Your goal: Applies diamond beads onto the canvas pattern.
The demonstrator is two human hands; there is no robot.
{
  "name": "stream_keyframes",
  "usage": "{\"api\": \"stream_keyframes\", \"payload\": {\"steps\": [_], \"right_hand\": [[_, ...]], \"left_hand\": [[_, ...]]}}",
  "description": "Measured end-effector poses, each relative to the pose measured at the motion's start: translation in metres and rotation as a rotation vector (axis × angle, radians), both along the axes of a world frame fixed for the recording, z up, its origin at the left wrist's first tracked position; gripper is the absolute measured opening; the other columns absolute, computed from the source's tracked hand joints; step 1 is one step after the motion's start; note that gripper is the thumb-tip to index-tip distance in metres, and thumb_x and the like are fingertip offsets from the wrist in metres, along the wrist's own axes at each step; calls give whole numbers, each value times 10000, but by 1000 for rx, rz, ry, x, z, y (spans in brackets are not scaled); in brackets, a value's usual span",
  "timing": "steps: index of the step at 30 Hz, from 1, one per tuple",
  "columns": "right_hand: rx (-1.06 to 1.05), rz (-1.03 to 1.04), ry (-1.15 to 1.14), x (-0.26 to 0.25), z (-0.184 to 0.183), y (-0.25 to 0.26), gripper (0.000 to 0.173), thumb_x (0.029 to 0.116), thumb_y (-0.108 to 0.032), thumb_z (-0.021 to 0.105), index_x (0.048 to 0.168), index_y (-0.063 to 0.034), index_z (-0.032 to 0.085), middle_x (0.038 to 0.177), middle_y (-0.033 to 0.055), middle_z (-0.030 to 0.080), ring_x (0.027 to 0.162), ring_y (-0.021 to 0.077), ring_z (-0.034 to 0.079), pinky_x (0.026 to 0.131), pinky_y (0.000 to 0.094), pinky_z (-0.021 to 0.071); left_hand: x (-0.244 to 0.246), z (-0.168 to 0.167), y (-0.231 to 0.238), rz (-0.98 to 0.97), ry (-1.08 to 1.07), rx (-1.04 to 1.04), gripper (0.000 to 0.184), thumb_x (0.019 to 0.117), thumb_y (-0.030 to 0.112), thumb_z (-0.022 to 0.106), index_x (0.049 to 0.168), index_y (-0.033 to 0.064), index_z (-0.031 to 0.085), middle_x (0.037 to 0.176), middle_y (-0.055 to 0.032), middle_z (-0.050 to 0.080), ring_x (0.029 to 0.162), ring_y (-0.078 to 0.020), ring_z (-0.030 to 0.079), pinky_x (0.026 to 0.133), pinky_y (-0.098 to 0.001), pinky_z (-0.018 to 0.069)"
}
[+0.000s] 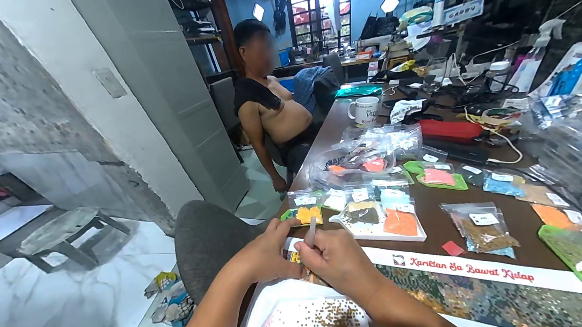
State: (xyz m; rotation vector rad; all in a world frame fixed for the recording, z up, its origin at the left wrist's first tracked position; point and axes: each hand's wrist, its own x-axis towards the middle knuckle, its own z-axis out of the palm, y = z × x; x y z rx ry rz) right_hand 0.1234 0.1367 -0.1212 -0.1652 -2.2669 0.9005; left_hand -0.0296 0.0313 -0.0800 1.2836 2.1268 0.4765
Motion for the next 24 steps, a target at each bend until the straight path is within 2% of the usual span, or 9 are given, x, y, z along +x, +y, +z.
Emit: {"api": "stream_keyframes", "payload": {"steps": [6, 12, 18, 24], "right_hand": [[9, 16, 15, -1, -2, 2, 365, 996, -262, 563, 712, -41, 621, 559, 15, 483, 517, 70, 459, 494, 234, 376], [10, 66, -14, -1, -2, 4, 363, 1003, -268, 560, 734, -35, 631, 570, 17, 490, 525, 66, 460, 502, 232, 375], [40, 92, -1, -1, -3, 5, 368, 1012, -278, 555, 748, -37, 644, 580, 23, 513, 533, 78, 483, 504, 243, 395], [34, 114, 1, -1, -2, 5, 363, 1009, -269, 559, 743, -37, 643, 580, 18, 512, 533, 62, 474, 506, 228, 386]], "left_hand": [[-1, 0, 0, 2, -4, -3, 950, 761, 247, 871, 1558, 181, 360, 1491, -181, 416, 1252, -300, 540, 990, -506, 493], [-13, -4, -5, 10, -147, 63, 892, 791, 232, 835, 1546, 189, 362, 1446, -154, 437, 1198, -231, 565, 940, -411, 525], [-12, -4, -4, -10, -146, 67, 929, 774, 186, 840, 1560, 158, 344, 1476, -174, 417, 1237, -255, 549, 969, -430, 518], [-11, -2, -4, -13, -135, 52, 930, 770, 189, 848, 1556, 171, 351, 1471, -177, 415, 1211, -251, 556, 950, -423, 519]]}}
